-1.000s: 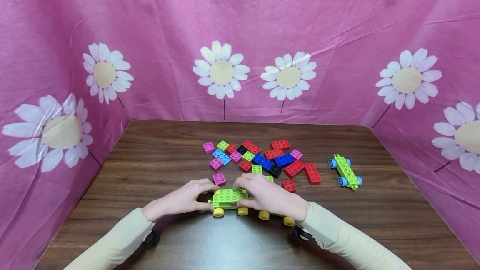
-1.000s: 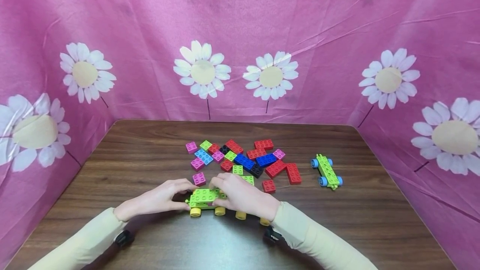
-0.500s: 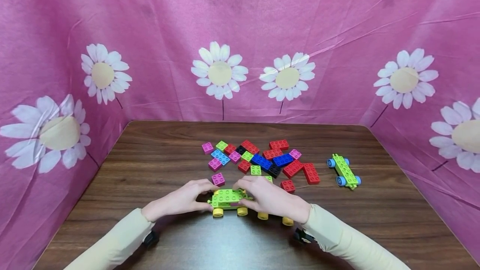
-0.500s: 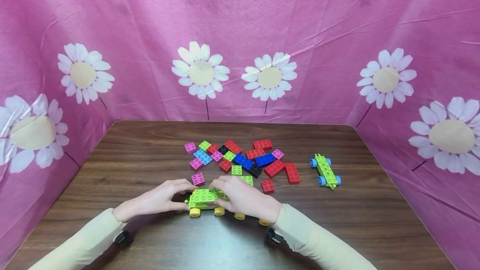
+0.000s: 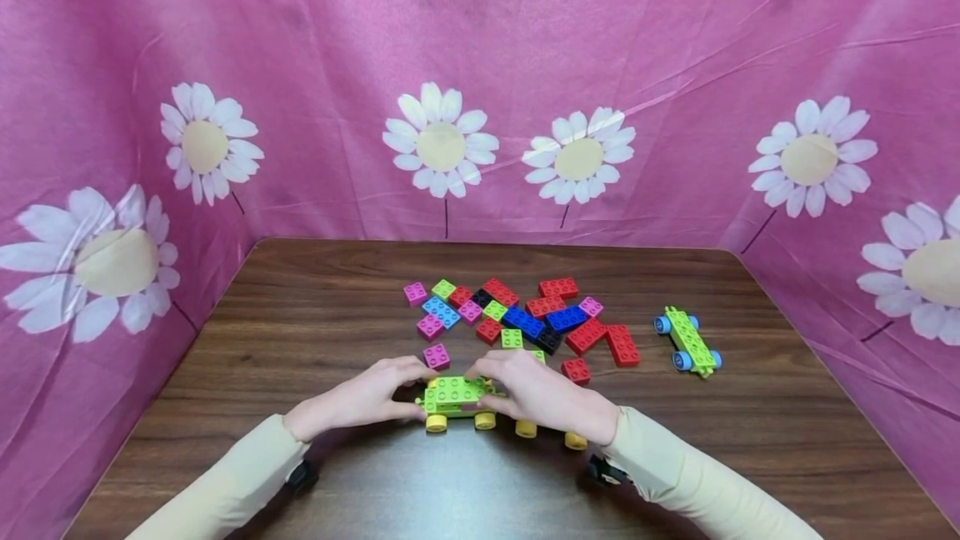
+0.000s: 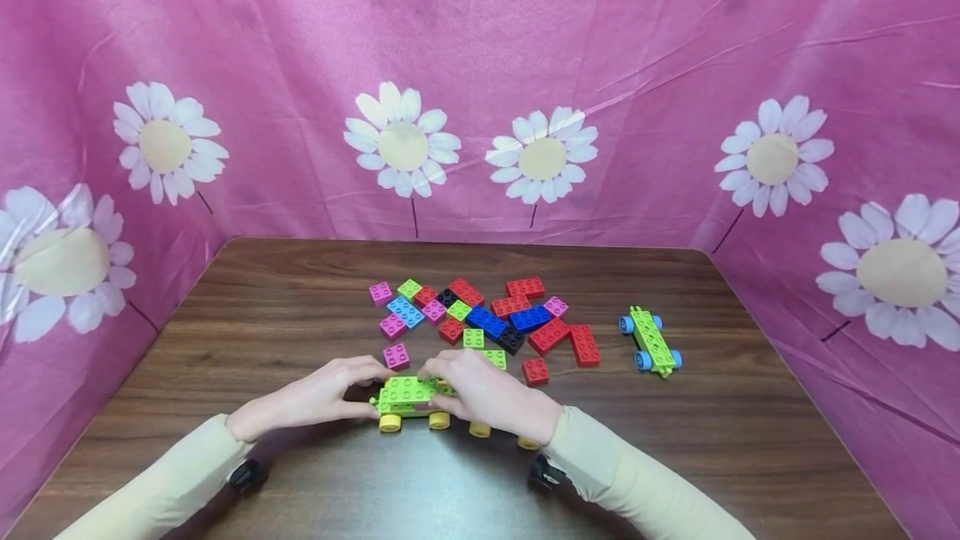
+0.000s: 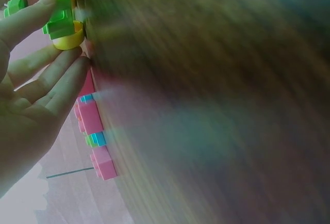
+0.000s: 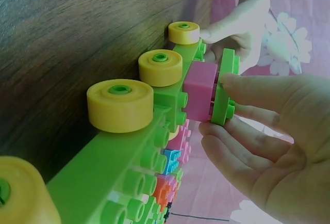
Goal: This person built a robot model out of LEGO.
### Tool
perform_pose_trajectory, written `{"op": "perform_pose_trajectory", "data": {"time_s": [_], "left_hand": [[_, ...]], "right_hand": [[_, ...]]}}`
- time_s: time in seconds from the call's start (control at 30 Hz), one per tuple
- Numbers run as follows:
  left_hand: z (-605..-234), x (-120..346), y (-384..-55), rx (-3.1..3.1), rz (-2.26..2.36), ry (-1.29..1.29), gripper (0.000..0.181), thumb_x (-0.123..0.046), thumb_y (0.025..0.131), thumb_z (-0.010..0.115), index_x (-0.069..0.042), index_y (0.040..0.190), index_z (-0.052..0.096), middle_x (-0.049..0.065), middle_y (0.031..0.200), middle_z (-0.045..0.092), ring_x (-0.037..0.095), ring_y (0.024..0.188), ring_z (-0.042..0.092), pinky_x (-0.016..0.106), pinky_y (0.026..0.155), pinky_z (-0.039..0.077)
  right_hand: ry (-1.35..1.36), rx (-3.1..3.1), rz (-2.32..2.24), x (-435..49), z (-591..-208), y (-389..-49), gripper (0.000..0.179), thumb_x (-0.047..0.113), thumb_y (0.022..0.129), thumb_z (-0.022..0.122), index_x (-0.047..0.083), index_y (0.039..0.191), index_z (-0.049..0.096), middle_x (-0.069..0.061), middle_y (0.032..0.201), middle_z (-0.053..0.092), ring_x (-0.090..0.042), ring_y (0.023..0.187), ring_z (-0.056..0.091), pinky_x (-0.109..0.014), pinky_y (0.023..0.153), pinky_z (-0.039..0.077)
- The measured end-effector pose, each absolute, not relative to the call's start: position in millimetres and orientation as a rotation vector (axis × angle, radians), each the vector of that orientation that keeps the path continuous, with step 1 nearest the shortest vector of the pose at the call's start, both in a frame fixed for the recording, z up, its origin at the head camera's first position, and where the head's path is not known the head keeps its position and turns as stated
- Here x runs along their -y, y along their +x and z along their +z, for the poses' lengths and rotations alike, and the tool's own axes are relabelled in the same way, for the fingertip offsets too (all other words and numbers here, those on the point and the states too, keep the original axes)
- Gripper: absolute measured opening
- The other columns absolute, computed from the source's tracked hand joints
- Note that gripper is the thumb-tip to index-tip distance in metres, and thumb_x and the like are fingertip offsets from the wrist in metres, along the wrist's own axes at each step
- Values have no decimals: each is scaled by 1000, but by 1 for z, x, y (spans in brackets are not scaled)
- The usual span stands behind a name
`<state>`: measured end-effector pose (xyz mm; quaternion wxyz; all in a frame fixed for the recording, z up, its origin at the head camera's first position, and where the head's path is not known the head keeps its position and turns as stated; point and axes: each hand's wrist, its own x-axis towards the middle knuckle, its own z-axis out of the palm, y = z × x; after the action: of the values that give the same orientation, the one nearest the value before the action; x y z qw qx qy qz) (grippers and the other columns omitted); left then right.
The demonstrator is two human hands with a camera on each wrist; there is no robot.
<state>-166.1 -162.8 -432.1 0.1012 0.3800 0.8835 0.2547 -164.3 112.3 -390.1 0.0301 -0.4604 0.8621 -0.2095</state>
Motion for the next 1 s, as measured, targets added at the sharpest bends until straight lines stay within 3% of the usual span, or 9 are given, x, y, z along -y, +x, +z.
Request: {"op": "perform_pose_trajectory", "data": {"time_s": [0.5, 1.0], "left_hand": [[-432, 161, -167, -2610, 779, 1185, 48, -30, 90, 72, -3, 129, 62, 8, 119, 66, 19, 108, 63, 34, 94, 54], [-431, 161, -168, -2595, 780, 1181, 48, -31, 90, 72, -3, 129, 62, 8, 120, 67, 20, 110, 63, 35, 96, 54]], "right_hand": [[-1453, -2705, -640, -109, -392, -165, 23, 20, 86, 78, 11, 105, 70, -1, 99, 71, -11, 82, 66, -15, 72, 52], [-1399, -2652, -610, -106, -386, -169, 23, 18, 87, 76, 8, 108, 74, -3, 103, 76, -11, 93, 70, -21, 80, 56]]}}
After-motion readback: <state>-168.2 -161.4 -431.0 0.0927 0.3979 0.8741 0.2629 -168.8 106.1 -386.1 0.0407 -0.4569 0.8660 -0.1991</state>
